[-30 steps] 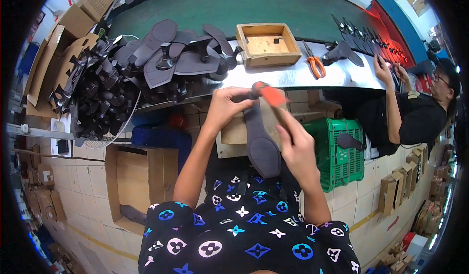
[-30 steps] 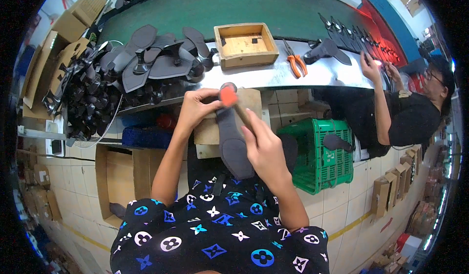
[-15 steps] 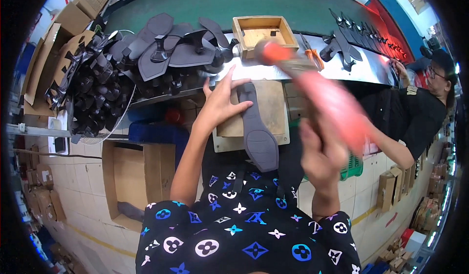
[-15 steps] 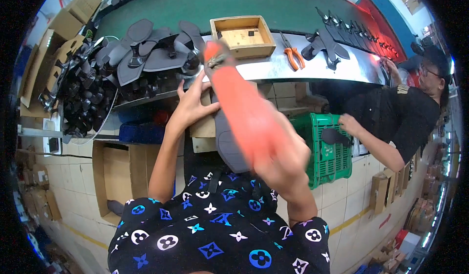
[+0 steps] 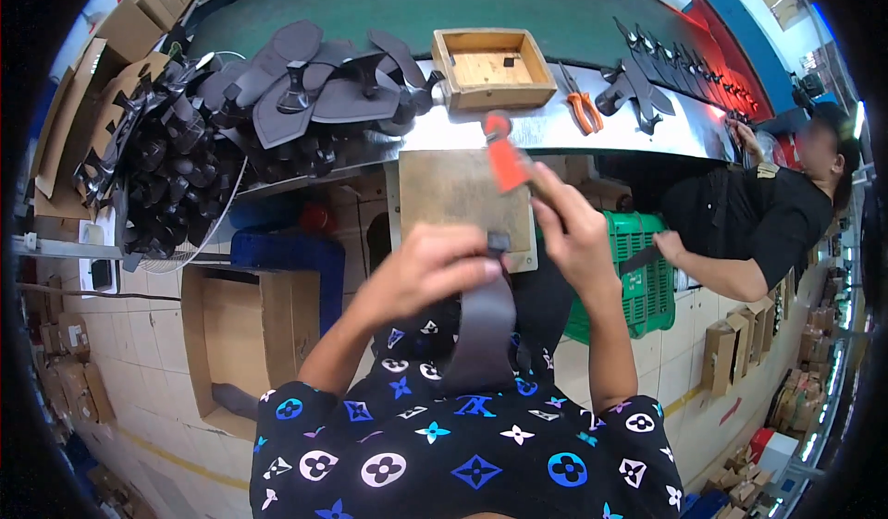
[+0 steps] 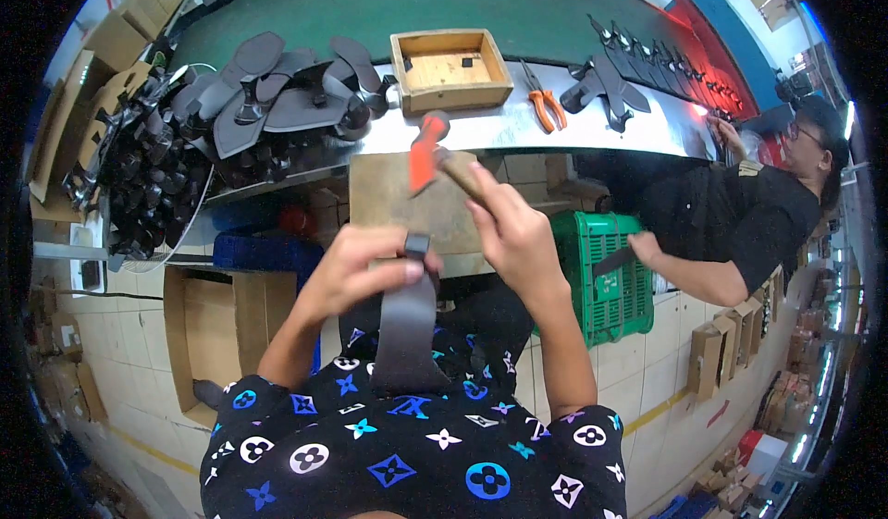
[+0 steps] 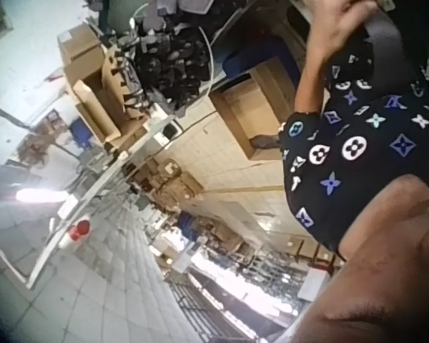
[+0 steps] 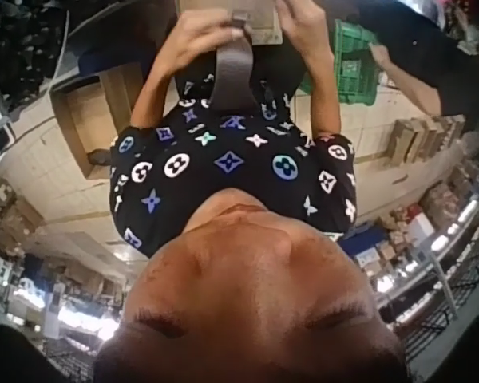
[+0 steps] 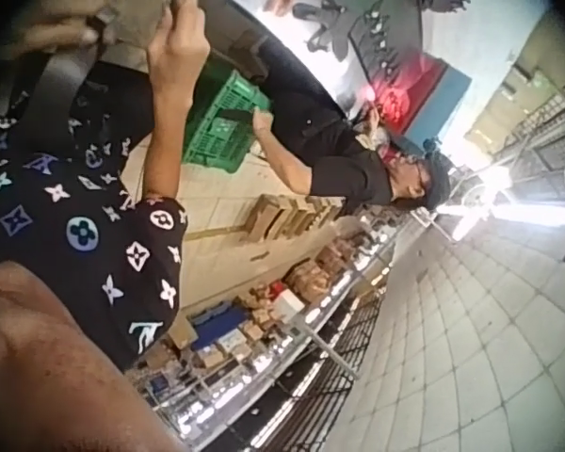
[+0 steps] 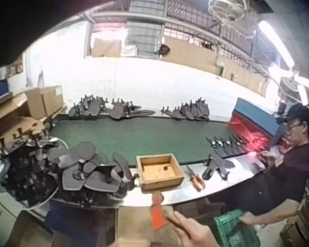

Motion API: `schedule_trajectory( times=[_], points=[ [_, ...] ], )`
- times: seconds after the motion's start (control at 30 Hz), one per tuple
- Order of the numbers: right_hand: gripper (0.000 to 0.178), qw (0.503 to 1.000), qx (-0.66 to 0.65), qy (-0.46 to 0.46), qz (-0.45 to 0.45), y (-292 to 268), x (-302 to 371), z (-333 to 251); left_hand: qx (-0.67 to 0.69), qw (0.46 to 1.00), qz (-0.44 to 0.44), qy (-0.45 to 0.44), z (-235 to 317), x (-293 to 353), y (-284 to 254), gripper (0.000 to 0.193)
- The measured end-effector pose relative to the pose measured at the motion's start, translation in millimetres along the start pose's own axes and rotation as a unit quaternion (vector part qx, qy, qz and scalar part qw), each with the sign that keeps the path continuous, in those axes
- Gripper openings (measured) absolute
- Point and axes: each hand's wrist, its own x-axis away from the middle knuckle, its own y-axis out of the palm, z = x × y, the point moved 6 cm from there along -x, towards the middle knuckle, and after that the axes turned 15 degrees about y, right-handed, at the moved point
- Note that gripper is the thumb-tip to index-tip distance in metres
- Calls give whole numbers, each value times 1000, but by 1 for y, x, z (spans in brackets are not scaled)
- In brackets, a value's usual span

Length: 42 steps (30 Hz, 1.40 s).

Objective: Hammer small components onto a shoe sole and organize materials.

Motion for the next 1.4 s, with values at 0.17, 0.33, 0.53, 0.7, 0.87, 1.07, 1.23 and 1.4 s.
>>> schedule_trajectory(
  times=[0.17,0.33,0.53,0.7,0.87,1.07,1.23,1.4],
  points=[
    [53,971,192,-135,-41,27,4,-4,199,971,5,-133,41,16,36,23],
    [63,768,-568,120,-270,29,51,-34,271,942,12,-199,42,15,49,24],
    [58,708,-643,134,-258,23,69,-43,421,877,23,-230,41,20,76,26],
    [58,694,-663,66,-271,13,73,-50,415,872,14,-259,53,20,82,28],
    [59,840,-465,245,-131,-3,57,3,158,968,98,-169,22,-21,46,26],
    [42,932,-170,266,179,-76,-23,164,-347,825,440,76,61,-39,-135,25],
    [58,907,136,209,340,-133,-129,304,-725,611,317,-11,33,-51,-230,21],
    [26,955,95,179,215,-135,-185,361,-673,629,140,-362,-40,-32,-314,45]
  ],
)
